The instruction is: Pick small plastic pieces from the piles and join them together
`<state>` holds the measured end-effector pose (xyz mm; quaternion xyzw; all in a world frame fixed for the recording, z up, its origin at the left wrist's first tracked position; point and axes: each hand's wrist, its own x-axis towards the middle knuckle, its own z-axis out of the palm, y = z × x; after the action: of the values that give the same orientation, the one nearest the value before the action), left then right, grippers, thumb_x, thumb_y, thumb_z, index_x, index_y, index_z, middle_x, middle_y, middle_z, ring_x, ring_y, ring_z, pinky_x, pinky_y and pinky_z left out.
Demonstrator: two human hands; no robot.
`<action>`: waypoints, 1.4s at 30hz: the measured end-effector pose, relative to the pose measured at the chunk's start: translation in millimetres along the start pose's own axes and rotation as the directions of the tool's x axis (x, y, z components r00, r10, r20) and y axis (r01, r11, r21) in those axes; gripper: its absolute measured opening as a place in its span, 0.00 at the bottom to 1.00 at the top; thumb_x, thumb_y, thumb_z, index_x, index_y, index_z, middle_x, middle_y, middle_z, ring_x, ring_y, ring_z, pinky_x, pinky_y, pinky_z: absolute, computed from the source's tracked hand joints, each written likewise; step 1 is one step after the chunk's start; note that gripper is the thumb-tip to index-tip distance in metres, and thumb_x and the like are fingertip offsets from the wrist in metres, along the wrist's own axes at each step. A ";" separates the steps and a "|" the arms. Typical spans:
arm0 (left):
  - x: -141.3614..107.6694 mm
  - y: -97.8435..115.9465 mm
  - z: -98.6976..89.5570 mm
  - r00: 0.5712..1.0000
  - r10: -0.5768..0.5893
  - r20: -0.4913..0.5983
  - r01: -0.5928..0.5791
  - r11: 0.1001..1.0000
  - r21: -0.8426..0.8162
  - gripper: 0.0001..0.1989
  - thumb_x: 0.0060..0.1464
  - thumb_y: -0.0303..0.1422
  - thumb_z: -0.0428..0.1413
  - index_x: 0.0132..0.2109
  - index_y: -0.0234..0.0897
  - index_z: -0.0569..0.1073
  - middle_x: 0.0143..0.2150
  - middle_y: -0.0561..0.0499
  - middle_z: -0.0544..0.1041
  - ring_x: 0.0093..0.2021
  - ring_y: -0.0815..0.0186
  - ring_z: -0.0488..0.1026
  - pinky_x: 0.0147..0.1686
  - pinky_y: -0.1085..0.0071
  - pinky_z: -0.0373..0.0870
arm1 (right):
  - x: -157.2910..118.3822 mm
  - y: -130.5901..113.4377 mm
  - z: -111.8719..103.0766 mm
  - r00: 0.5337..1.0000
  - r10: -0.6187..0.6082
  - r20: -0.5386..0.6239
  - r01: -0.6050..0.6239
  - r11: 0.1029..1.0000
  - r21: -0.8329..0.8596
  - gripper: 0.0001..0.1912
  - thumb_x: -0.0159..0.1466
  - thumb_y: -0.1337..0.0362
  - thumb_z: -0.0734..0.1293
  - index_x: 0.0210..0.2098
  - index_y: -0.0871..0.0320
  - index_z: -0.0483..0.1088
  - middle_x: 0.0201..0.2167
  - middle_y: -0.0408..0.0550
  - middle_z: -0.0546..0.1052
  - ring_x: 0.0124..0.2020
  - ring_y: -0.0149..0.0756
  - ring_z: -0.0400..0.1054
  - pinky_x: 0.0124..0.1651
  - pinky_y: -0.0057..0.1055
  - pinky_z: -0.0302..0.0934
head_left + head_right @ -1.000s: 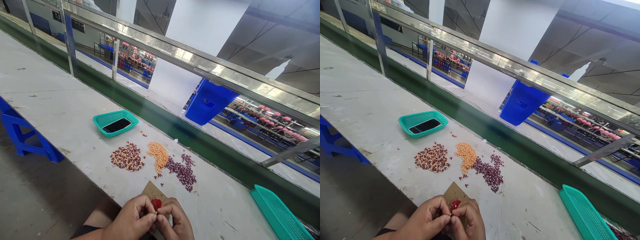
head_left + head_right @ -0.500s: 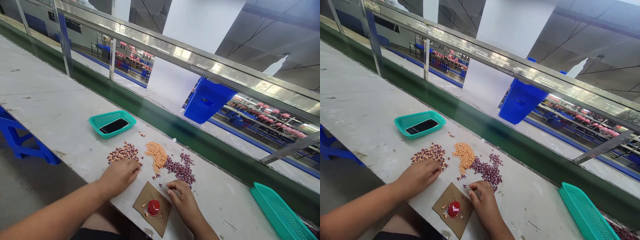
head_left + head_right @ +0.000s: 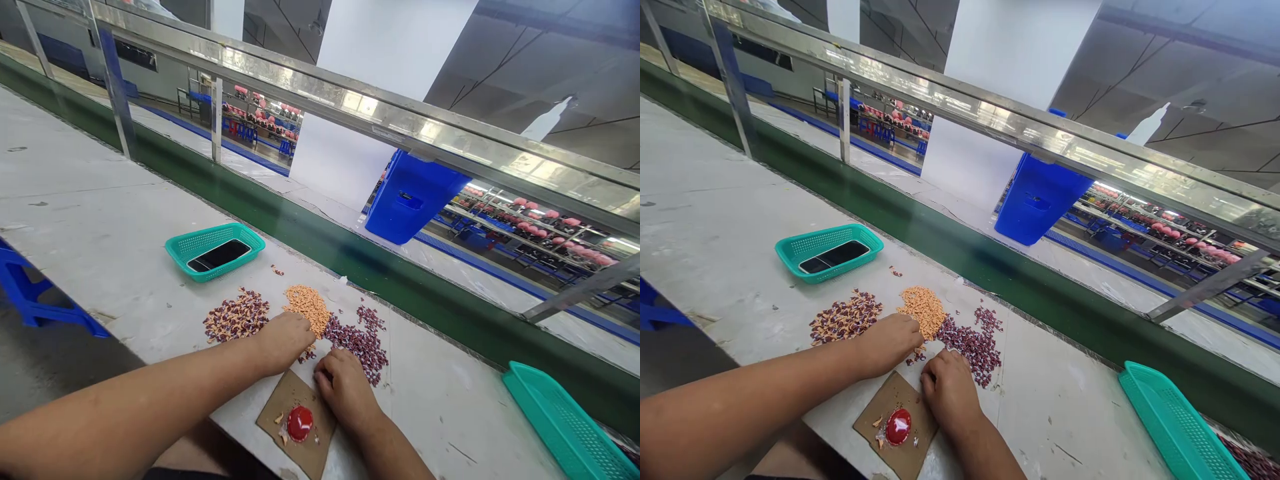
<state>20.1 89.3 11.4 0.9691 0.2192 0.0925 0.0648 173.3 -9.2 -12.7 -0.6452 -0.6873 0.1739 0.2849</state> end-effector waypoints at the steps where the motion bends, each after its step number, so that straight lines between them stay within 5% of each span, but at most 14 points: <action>1: 3.8 -0.2 2.9 1.000 0.005 0.011 -0.005 1.000 -0.014 0.07 0.49 0.21 0.53 0.32 0.33 0.75 0.33 0.42 0.76 0.37 0.55 0.72 0.37 0.63 0.64 | 0.1 1.1 0.4 1.000 0.008 -0.018 -0.007 0.999 0.039 0.08 0.53 0.73 0.65 0.23 0.55 0.72 0.27 0.48 0.73 0.36 0.42 0.63 0.44 0.39 0.52; 6: 15.1 -5.2 7.6 1.000 -0.013 0.021 0.016 0.990 -0.142 0.08 0.46 0.17 0.53 0.29 0.31 0.74 0.30 0.40 0.76 0.36 0.53 0.72 0.38 0.61 0.63 | 0.9 10.6 -0.6 0.992 0.115 -0.051 -0.090 0.933 0.347 0.06 0.56 0.65 0.64 0.23 0.57 0.68 0.23 0.45 0.72 0.29 0.37 0.63 0.36 0.33 0.57; 12: 13.0 6.0 -9.0 0.998 -0.066 -0.009 0.054 0.878 -0.475 0.07 0.46 0.22 0.53 0.29 0.36 0.74 0.31 0.49 0.76 0.36 0.60 0.71 0.37 0.67 0.63 | -6.7 3.1 -10.1 0.972 0.228 0.051 -0.198 0.687 0.699 0.12 0.62 0.56 0.60 0.28 0.57 0.62 0.21 0.43 0.71 0.22 0.31 0.62 0.28 0.28 0.58; 18: -9.9 30.0 -16.2 0.990 -0.112 0.080 0.129 0.547 -0.827 0.06 0.51 0.29 0.50 0.33 0.35 0.72 0.28 0.53 0.76 0.29 0.68 0.71 0.30 0.74 0.65 | -17.3 -24.4 -15.5 0.950 0.258 0.175 -0.234 0.220 0.947 0.13 0.53 0.56 0.72 0.27 0.58 0.67 0.18 0.40 0.69 0.21 0.28 0.60 0.28 0.25 0.56; 23: -28.3 35.5 -18.0 0.986 -0.057 0.157 0.166 0.228 -0.959 0.04 0.48 0.32 0.54 0.32 0.37 0.69 0.29 0.53 0.78 0.31 0.66 0.74 0.34 0.69 0.68 | -29.5 -38.8 -12.4 0.944 0.236 0.232 -0.269 0.136 0.953 0.13 0.50 0.58 0.75 0.28 0.59 0.72 0.20 0.43 0.72 0.21 0.29 0.62 0.29 0.27 0.57; 26: -36.4 37.0 -21.5 0.975 -0.039 0.220 0.220 0.004 -0.975 0.07 0.44 0.35 0.58 0.28 0.37 0.69 0.24 0.55 0.75 0.27 0.67 0.71 0.32 0.70 0.65 | -37.4 -39.8 -9.8 0.951 0.198 0.238 -0.273 0.173 0.946 0.13 0.51 0.56 0.74 0.28 0.57 0.70 0.20 0.43 0.74 0.22 0.32 0.65 0.32 0.31 0.60; 28: -41.8 37.9 -24.4 0.972 -0.093 0.216 0.217 -0.006 -0.976 0.08 0.43 0.36 0.60 0.27 0.37 0.70 0.23 0.56 0.73 0.26 0.68 0.68 0.29 0.72 0.62 | -41.9 -37.1 -8.7 0.964 0.191 0.187 -0.236 0.281 0.930 0.14 0.52 0.53 0.73 0.28 0.56 0.69 0.21 0.44 0.74 0.25 0.35 0.67 0.34 0.33 0.61; 31: -51.6 39.8 -26.1 0.953 -0.245 0.180 0.183 -0.014 -0.983 0.07 0.41 0.33 0.60 0.26 0.36 0.70 0.21 0.59 0.68 0.25 0.71 0.63 0.27 0.75 0.57 | -47.1 -29.8 -6.5 0.982 0.165 0.093 -0.175 0.602 0.779 0.12 0.57 0.54 0.69 0.29 0.56 0.68 0.25 0.46 0.76 0.29 0.38 0.69 0.36 0.34 0.62; 33: -59.2 42.1 -23.5 0.927 -0.325 0.186 0.165 -0.091 -0.982 0.06 0.41 0.32 0.58 0.26 0.35 0.69 0.21 0.59 0.67 0.24 0.72 0.61 0.27 0.75 0.56 | -49.5 -24.8 -3.2 0.994 0.110 0.017 -0.099 0.816 0.570 0.08 0.59 0.59 0.67 0.28 0.57 0.69 0.27 0.47 0.76 0.31 0.38 0.68 0.36 0.34 0.62; 35: -67.2 45.3 -18.5 0.907 -0.362 0.216 0.153 -0.193 -0.969 0.06 0.42 0.31 0.58 0.27 0.35 0.68 0.23 0.58 0.68 0.25 0.72 0.62 0.28 0.74 0.57 | -51.1 -21.0 1.8 0.998 0.015 -0.067 0.010 0.934 0.357 0.06 0.59 0.63 0.66 0.26 0.56 0.70 0.28 0.47 0.75 0.33 0.39 0.68 0.37 0.34 0.61; 42: -89.1 58.9 -3.1 0.841 -0.459 0.285 0.117 -0.359 -0.926 0.09 0.43 0.35 0.59 0.30 0.35 0.68 0.24 0.56 0.71 0.25 0.71 0.64 0.30 0.72 0.59 | -56.0 -11.6 14.9 0.980 -0.172 -0.102 0.179 0.982 0.065 0.06 0.56 0.72 0.66 0.27 0.54 0.71 0.30 0.46 0.74 0.35 0.39 0.67 0.38 0.36 0.61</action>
<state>-35.2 -2.1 10.8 0.4205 0.3079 0.3120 0.7944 155.3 -63.7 -26.6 -0.5787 -0.7201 0.1420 0.3555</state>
